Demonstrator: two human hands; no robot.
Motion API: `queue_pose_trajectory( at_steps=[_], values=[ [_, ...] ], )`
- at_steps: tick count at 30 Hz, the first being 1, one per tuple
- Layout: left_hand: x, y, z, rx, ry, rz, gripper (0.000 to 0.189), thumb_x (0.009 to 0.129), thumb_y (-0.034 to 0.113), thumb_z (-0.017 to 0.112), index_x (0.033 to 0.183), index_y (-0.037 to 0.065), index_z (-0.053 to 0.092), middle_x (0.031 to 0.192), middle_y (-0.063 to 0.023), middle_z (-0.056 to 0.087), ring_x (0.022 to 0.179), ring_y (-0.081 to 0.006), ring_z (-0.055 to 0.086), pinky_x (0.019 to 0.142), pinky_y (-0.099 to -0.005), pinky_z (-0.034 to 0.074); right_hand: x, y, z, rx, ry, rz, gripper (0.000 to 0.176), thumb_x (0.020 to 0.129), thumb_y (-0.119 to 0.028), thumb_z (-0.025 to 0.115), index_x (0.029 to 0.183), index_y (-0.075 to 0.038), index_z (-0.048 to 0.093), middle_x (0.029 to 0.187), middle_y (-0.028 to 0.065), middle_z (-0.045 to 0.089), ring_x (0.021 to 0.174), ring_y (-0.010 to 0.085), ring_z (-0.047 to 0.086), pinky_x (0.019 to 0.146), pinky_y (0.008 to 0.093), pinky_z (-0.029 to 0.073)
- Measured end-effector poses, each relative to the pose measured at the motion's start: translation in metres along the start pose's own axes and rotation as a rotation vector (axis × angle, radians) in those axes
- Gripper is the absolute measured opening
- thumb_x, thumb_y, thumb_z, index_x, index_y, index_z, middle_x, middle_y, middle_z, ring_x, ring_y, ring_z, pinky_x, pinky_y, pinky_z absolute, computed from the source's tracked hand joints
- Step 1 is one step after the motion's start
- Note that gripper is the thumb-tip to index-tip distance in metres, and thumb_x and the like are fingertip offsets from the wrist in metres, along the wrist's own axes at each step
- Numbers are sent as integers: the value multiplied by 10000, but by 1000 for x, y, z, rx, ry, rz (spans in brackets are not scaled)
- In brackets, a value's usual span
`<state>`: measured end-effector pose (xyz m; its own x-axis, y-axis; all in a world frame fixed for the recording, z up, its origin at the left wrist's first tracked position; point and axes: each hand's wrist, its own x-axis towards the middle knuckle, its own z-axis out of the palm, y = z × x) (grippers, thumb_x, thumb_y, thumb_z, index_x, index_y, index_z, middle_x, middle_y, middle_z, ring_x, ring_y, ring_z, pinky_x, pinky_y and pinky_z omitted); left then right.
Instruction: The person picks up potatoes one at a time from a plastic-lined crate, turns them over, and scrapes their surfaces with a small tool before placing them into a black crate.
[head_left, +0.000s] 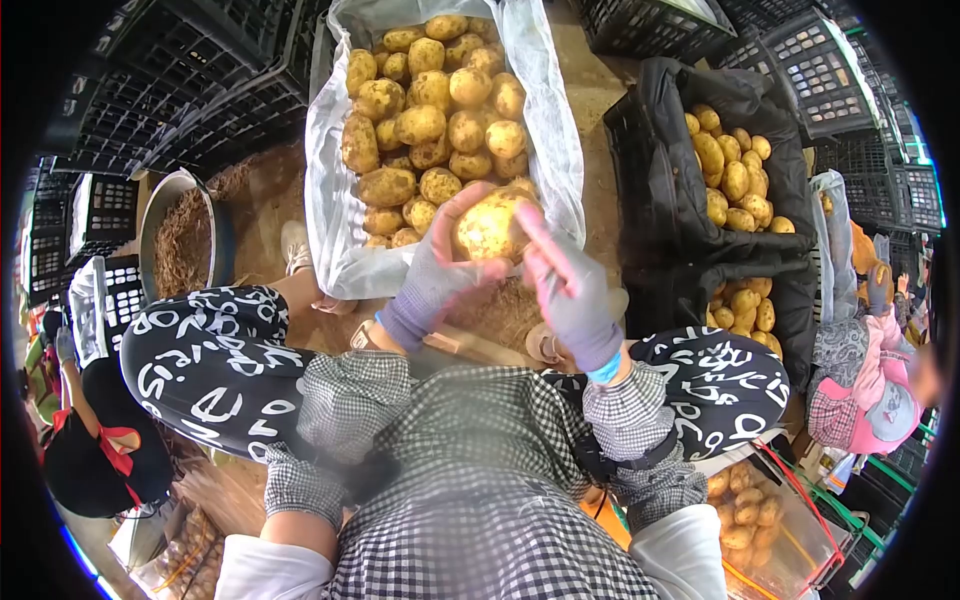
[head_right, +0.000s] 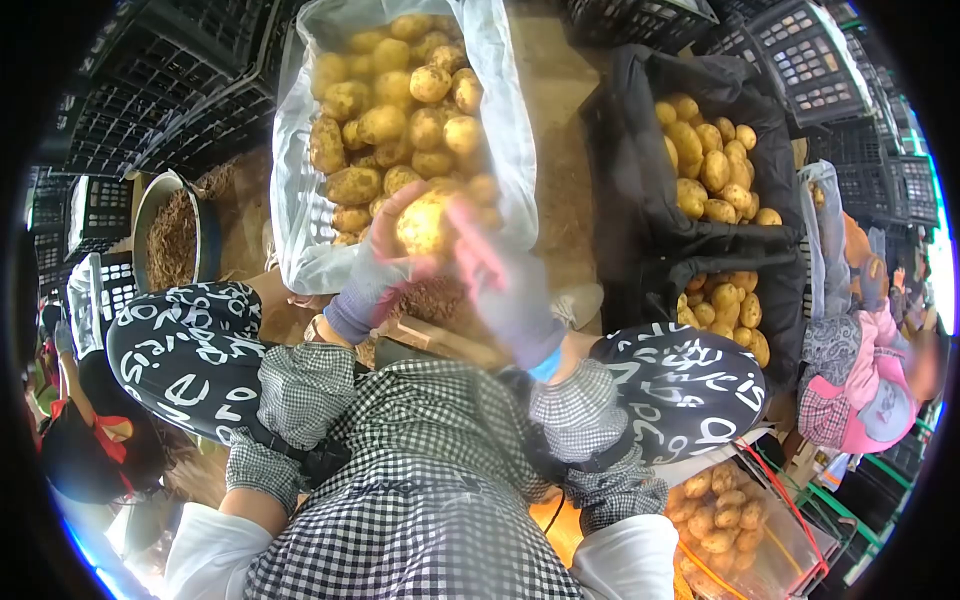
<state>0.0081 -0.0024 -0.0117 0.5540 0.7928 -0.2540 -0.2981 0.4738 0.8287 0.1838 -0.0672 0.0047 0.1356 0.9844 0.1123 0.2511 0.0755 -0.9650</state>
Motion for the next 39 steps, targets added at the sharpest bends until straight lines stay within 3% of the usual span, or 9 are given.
queue_pose_trajectory(
  at_steps=[3, 7, 11, 14, 18, 22, 23, 26, 39],
  values=[
    [-1, -2, 0, -100, 16, -35, 925, 802, 125, 850, 1534, 83, 286, 1237, -59, 575, 1045, -108, 591, 873, -258, 514, -5, 8, 8, -84, -19, -192, 431, 996, 11, 519, 1420, -53, 553, 776, -34, 503, 652, 52, 453, 612, 205, 423],
    [0, -6, 9, -220, 45, -1, 917, 816, 142, 841, 1537, 79, 278, 1212, -36, 590, 1037, -109, 595, 875, -265, 516, 2, -2, 2, -57, 125, 3, 466, 962, 62, 519, 1408, -63, 571, 743, -15, 514, 659, 50, 486, 613, 206, 435],
    [-3, -7, 6, -257, 40, -65, 899, 831, 158, 829, 1541, 106, 280, 1328, -48, 525, 1096, -132, 585, 933, -305, 511, -10, 13, 18, -125, 16, -258, 442, 975, 28, 558, 1406, -67, 572, 758, -19, 533, 652, 45, 475, 606, 197, 422],
    [0, -17, -4, -140, 25, 21, 892, 841, 181, 824, 1544, 134, 277, 1372, -68, 501, 1119, -157, 591, 968, -335, 505, 1, 1, 8, 79, 186, 136, 473, 948, 80, 533, 1394, -68, 585, 778, -13, 559, 654, 55, 502, 614, 193, 428],
    [1, -12, 3, -221, 18, -56, 871, 862, 193, 802, 1549, 161, 267, 1377, -78, 508, 1118, -173, 606, 1011, -363, 490, -7, 9, 16, -136, 18, -247, 434, 969, 21, 565, 1394, -67, 584, 809, -27, 568, 657, 37, 482, 612, 199, 433],
    [-5, -12, 2, -354, -12, -104, 847, 885, 228, 777, 1553, 193, 257, 1385, -64, 516, 1117, -203, 619, 1042, -424, 480, -3, 7, 17, 83, 129, -69, 397, 998, -39, 573, 1394, -33, 573, 837, -38, 577, 675, 39, 482, 619, 203, 438],
    [-4, -18, -1, -367, -20, -104, 842, 889, 254, 772, 1551, 199, 255, 1397, -61, 505, 1144, -214, 605, 1038, -434, 483, 2, 2, 14, 166, 202, 49, 624, 840, 159, 495, 1387, -118, 609, 795, -35, 576, 668, 50, 489, 650, 198, 447],
    [0, -32, -5, -426, -67, -87, 822, 902, 326, 750, 1545, 211, 250, 1426, -54, 467, 1218, -237, 553, 1027, -458, 490, -3, 6, 9, 178, 123, 131, 645, 850, 170, 468, 1414, -122, 582, 846, -38, 574, 713, 49, 487, 676, 191, 453],
    [1, -39, -5, -424, -76, -130, 772, 916, 477, 691, 1503, 198, 276, 1420, -84, 432, 1294, -277, 479, 1021, -480, 490, -8, 8, 19, -5, 138, -120, 558, 849, 176, 533, 1373, -9, 589, 829, -24, 572, 678, 29, 479, 638, 169, 428]
  ],
)
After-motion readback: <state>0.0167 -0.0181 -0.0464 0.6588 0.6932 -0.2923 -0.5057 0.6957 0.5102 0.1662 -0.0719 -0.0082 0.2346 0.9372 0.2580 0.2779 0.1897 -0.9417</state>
